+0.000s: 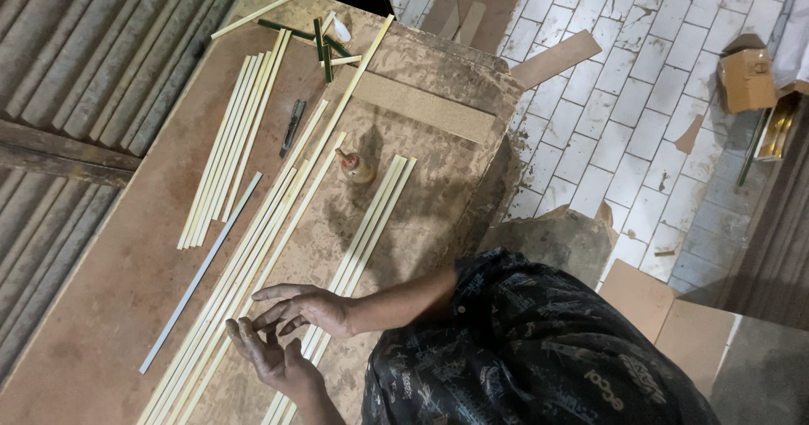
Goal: The person picks up thin wooden strips one at a time and lays them in parallel rows on a large workbench, aligning them by hand. They squeeze glue from a plastic bottle onto the strips and press the strips into place, repeating the arrange-and-glue cycle across the bench.
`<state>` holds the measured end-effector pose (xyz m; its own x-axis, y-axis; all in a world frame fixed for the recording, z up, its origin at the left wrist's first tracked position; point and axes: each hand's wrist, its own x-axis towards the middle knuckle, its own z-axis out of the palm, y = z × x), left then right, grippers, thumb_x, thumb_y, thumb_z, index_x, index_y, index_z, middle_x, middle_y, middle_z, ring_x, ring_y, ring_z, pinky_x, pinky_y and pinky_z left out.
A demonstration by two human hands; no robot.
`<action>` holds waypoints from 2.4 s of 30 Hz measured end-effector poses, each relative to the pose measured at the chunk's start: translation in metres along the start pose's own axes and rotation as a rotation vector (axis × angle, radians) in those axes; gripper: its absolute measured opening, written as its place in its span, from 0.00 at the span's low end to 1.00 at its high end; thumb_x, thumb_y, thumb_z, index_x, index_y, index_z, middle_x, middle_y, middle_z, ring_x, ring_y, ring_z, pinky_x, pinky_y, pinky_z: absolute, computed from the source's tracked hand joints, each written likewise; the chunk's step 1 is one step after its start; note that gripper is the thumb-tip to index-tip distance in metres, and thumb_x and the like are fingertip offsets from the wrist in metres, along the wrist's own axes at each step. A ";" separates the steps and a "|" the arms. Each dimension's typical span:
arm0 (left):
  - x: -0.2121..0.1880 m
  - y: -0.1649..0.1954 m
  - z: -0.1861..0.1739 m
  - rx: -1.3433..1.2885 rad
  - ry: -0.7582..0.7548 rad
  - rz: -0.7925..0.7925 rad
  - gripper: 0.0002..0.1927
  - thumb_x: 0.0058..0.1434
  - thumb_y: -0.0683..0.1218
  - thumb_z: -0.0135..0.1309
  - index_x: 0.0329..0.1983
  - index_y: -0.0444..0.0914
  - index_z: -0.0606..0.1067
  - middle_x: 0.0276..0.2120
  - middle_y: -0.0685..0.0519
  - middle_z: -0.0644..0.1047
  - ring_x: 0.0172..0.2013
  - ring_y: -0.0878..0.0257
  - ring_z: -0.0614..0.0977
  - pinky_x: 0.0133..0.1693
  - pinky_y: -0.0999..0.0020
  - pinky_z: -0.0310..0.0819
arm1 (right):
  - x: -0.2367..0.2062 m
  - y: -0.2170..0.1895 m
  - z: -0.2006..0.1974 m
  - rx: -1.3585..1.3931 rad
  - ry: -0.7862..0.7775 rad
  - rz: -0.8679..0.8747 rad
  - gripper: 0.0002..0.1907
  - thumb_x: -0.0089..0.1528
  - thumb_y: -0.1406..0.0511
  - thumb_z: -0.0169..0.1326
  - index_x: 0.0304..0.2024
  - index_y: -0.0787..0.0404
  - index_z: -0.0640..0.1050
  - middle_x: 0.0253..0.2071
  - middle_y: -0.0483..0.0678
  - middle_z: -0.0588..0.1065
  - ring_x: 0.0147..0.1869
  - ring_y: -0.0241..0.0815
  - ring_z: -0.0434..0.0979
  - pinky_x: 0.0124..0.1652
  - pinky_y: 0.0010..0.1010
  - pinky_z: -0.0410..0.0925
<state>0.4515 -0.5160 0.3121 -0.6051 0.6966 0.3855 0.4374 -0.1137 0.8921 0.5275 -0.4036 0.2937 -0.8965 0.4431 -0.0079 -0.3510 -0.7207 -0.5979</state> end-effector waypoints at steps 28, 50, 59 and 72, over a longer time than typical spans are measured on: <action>-0.007 0.002 0.002 -0.012 0.014 -0.041 0.50 0.49 0.21 0.39 0.75 0.46 0.63 0.80 0.44 0.49 0.78 0.47 0.58 0.69 0.51 0.62 | 0.000 0.007 -0.007 -0.069 0.020 0.006 0.42 0.61 0.49 0.57 0.73 0.58 0.64 0.58 0.57 0.75 0.62 0.51 0.75 0.63 0.46 0.66; -0.009 -0.009 0.006 0.013 0.035 -0.065 0.47 0.50 0.23 0.38 0.76 0.39 0.63 0.80 0.45 0.52 0.77 0.45 0.60 0.68 0.54 0.69 | -0.006 0.012 -0.020 0.062 -0.015 0.016 0.40 0.63 0.49 0.59 0.72 0.59 0.65 0.53 0.58 0.76 0.59 0.52 0.78 0.59 0.45 0.72; -0.021 -0.062 -0.035 -0.791 0.092 -0.496 0.44 0.57 0.40 0.46 0.80 0.47 0.52 0.76 0.45 0.60 0.71 0.56 0.65 0.63 0.65 0.62 | -0.001 0.035 -0.049 -0.242 0.027 -0.174 0.32 0.64 0.66 0.59 0.69 0.64 0.66 0.59 0.53 0.72 0.63 0.50 0.75 0.62 0.47 0.68; -0.010 0.003 -0.045 -1.347 0.115 -0.347 0.44 0.54 0.35 0.43 0.79 0.42 0.60 0.81 0.49 0.53 0.80 0.51 0.55 0.74 0.58 0.57 | -0.015 -0.016 -0.010 0.018 0.018 0.097 0.42 0.58 0.63 0.55 0.75 0.62 0.60 0.59 0.54 0.72 0.64 0.48 0.71 0.64 0.44 0.65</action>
<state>0.4293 -0.5557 0.3218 -0.6289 0.7752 0.0593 -0.6731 -0.5810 0.4575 0.5495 -0.3931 0.2955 -0.9215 0.3800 -0.0798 -0.2674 -0.7701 -0.5791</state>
